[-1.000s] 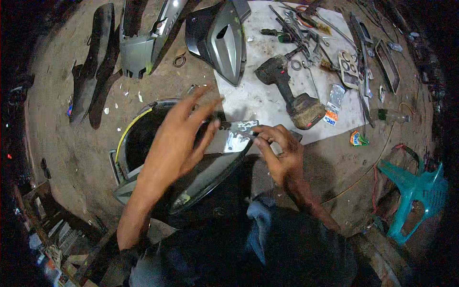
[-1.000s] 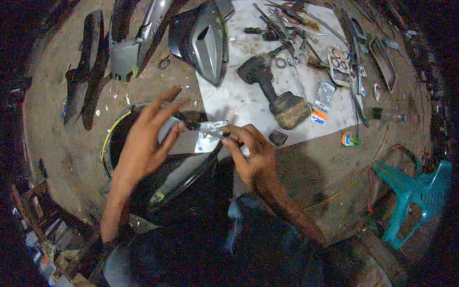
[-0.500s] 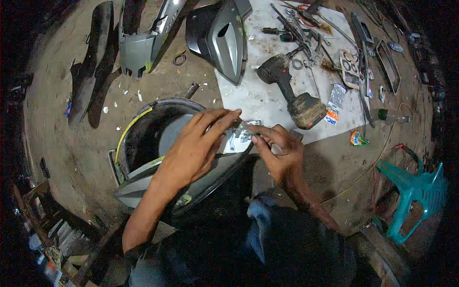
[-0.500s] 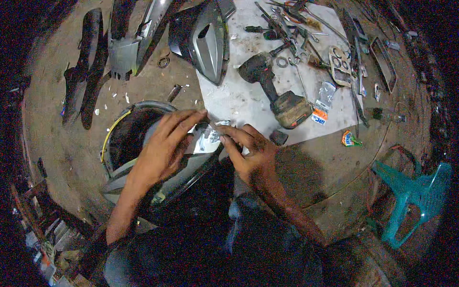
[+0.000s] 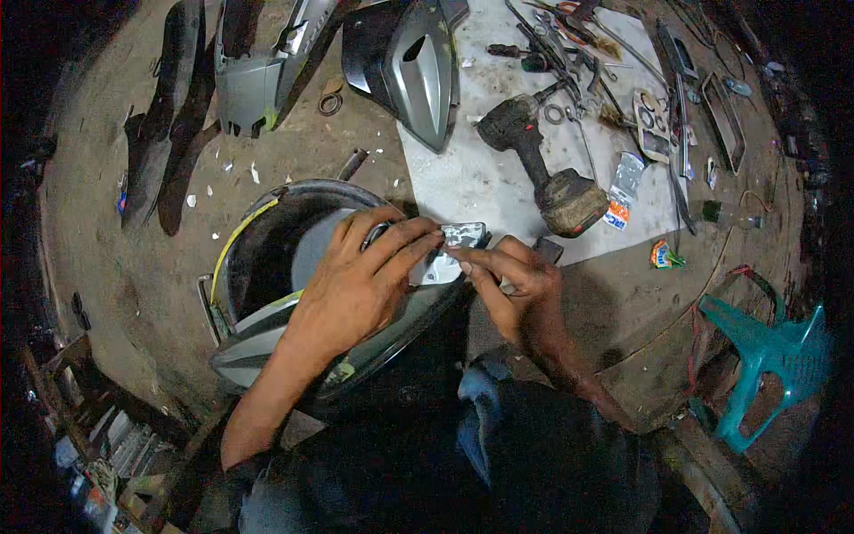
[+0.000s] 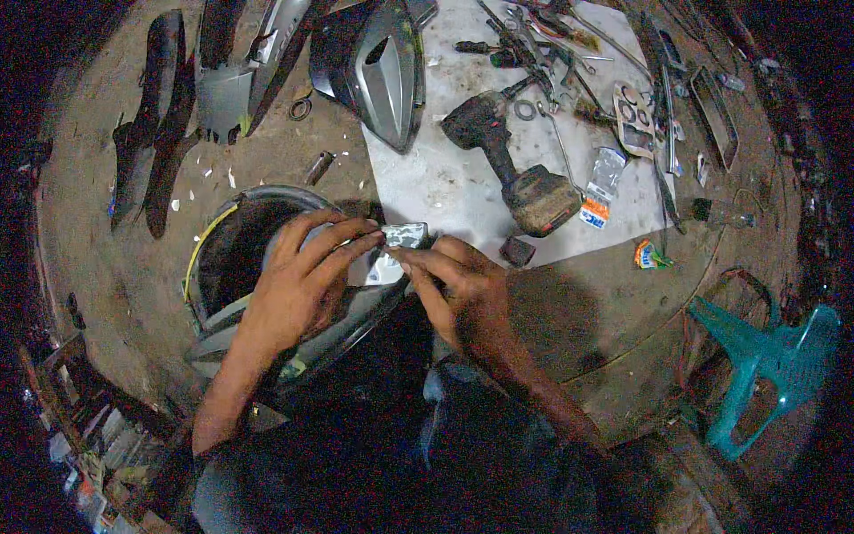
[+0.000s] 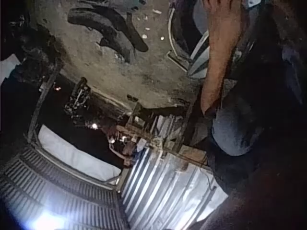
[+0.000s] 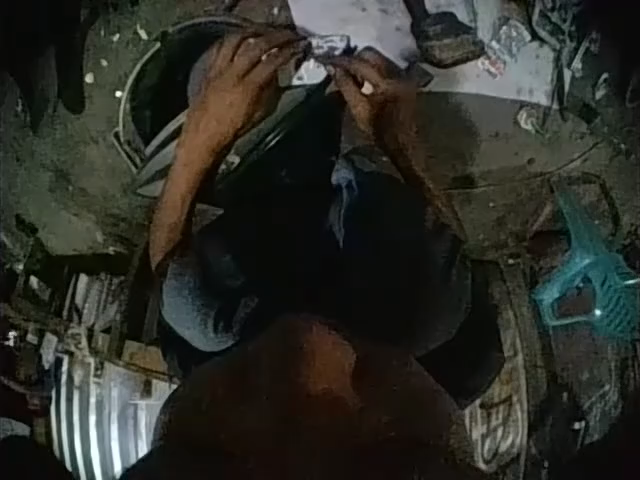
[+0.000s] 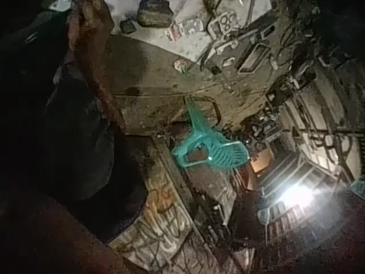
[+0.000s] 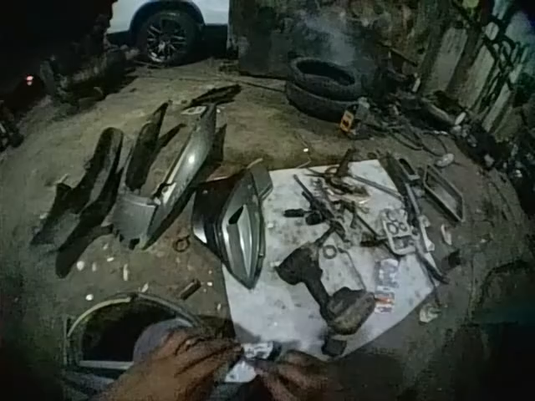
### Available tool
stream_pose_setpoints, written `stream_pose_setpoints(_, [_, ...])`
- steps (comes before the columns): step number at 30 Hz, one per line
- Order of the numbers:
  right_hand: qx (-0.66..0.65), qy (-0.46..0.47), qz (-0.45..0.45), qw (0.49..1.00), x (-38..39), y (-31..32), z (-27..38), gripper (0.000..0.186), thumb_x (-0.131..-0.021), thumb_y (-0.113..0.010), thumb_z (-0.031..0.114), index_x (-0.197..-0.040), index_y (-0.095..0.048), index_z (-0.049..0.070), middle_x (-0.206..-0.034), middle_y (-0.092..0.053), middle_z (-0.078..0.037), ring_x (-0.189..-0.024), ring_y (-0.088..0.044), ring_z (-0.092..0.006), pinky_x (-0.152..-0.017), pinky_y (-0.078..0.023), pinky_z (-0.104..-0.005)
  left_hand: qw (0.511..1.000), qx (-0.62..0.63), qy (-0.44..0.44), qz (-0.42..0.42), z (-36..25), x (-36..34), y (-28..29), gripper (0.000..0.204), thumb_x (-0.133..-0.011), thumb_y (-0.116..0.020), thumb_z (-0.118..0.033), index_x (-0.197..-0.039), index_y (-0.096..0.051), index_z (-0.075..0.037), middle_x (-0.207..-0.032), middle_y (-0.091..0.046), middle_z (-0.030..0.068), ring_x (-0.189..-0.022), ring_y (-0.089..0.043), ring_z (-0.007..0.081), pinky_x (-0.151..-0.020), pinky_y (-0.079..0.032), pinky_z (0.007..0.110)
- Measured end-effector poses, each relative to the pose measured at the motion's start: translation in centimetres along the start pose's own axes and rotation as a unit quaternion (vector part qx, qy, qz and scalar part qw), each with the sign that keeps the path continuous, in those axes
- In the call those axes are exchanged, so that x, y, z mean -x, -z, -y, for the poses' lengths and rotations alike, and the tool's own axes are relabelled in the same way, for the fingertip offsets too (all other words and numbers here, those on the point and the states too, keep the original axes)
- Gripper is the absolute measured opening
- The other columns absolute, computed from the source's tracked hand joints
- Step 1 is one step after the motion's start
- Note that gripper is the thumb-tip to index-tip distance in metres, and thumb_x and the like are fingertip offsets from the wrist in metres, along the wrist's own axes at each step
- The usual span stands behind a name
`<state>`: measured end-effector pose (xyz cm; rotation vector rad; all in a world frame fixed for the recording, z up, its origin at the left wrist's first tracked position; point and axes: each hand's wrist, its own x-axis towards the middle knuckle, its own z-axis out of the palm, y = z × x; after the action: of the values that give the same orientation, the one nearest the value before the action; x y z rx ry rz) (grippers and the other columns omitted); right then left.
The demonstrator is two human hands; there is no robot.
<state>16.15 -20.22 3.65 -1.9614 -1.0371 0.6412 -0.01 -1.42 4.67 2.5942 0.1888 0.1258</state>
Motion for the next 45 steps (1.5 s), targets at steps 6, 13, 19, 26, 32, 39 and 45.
stream_pose_setpoints(6, [0.011, -0.020, -0.021, 1.000, -0.5, -0.2, 0.3, 0.026, -0.097, -0.074, 0.002, -0.119, -0.083, 0.011, -0.083, -0.066, -0.005, -0.077, -0.066, -0.0148, -0.070, -0.053, -0.0316, 1.000, -0.011, 0.025, -0.004, -0.5, -0.2, 0.2, 0.071, -0.082, -0.070, -0.004, -0.151, -0.063, -0.017, -0.152, -0.061, 0.0023, -0.131, -0.055, 0.0347, -0.115, -0.046, 0.051])
stream_pose_setpoints(13, [0.051, 0.080, -0.045, 0.994, -0.8, -0.9, -0.8, 0.024, -0.096, -0.076, 0.003, -0.117, -0.084, 0.012, -0.078, -0.057, -0.003, -0.072, -0.058, -0.0152, -0.067, -0.049, -0.0319, 0.999, -0.044, 0.018, -0.003, -0.4, -0.2, 0.2, 0.063, -0.085, -0.073, -0.010, -0.147, -0.065, -0.015, -0.150, -0.060, 0.0025, -0.130, -0.054, 0.0316, -0.116, -0.041, 0.052])
stream_pose_setpoints(19, [0.005, 0.008, -0.031, 0.999, -0.9, -0.8, -0.9, 0.023, -0.095, -0.078, 0.004, -0.115, -0.085, 0.013, -0.075, -0.053, -0.002, -0.069, -0.054, -0.0141, -0.064, -0.046, -0.0331, 0.998, -0.056, 0.023, -0.004, -0.4, 0.1, -0.2, 0.061, -0.086, -0.073, -0.010, -0.146, -0.066, -0.018, -0.147, -0.062, 0.0012, -0.127, -0.055, 0.0313, -0.117, -0.039, 0.056])
stream_pose_setpoints(26, [0.046, 0.062, -0.004, 0.997, -0.3, -0.6, -0.7, 0.027, -0.093, -0.077, 0.002, -0.117, -0.082, 0.013, -0.083, -0.059, -0.005, -0.071, -0.058, -0.0194, -0.065, -0.050, -0.0356, 0.998, -0.063, 0.015, -0.015, -0.3, 0.2, -0.1, 0.057, -0.086, -0.074, -0.010, -0.142, -0.070, -0.018, -0.141, -0.065, 0.0001, -0.122, -0.057, 0.0298, -0.117, -0.039, 0.057])
stream_pose_setpoints(32, [0.013, 0.014, -0.029, 0.999, -0.3, -1.1, 0.2, 0.025, -0.095, -0.076, 0.002, -0.117, -0.083, 0.012, -0.083, -0.059, -0.005, -0.071, -0.059, -0.0193, -0.065, -0.050, -0.0352, 0.997, -0.066, 0.000, -0.028, -0.3, 0.3, 0.0, 0.058, -0.085, -0.075, -0.011, -0.142, -0.070, -0.018, -0.140, -0.065, 0.0000, -0.122, -0.057, 0.0294, -0.116, -0.039, 0.057])
stream_pose_setpoints(39, [0.016, -0.052, -0.039, 0.998, -0.7, -1.0, 0.1, 0.020, -0.096, -0.077, 0.008, -0.115, -0.085, 0.011, -0.078, -0.056, -0.003, -0.069, -0.055, -0.0158, -0.064, -0.046, -0.0319, 0.998, -0.060, 0.015, -0.002, -0.7, -0.1, -0.1, 0.061, -0.087, -0.074, -0.013, -0.147, -0.066, -0.017, -0.146, -0.061, 0.0014, -0.125, -0.055, 0.0312, -0.116, -0.039, 0.057])
stream_pose_setpoints(45, [0.028, -0.009, -0.040, 0.999, -0.5, -1.0, -0.1, 0.022, -0.094, -0.079, 0.008, -0.115, -0.085, 0.012, -0.077, -0.056, -0.004, -0.069, -0.055, -0.0167, -0.063, -0.046, -0.0330, 0.998, -0.059, 0.006, -0.010, -0.5, 0.3, -0.2, 0.060, -0.085, -0.074, -0.013, -0.145, -0.067, -0.018, -0.145, -0.062, 0.0015, -0.124, -0.056, 0.0316, -0.113, -0.040, 0.056])
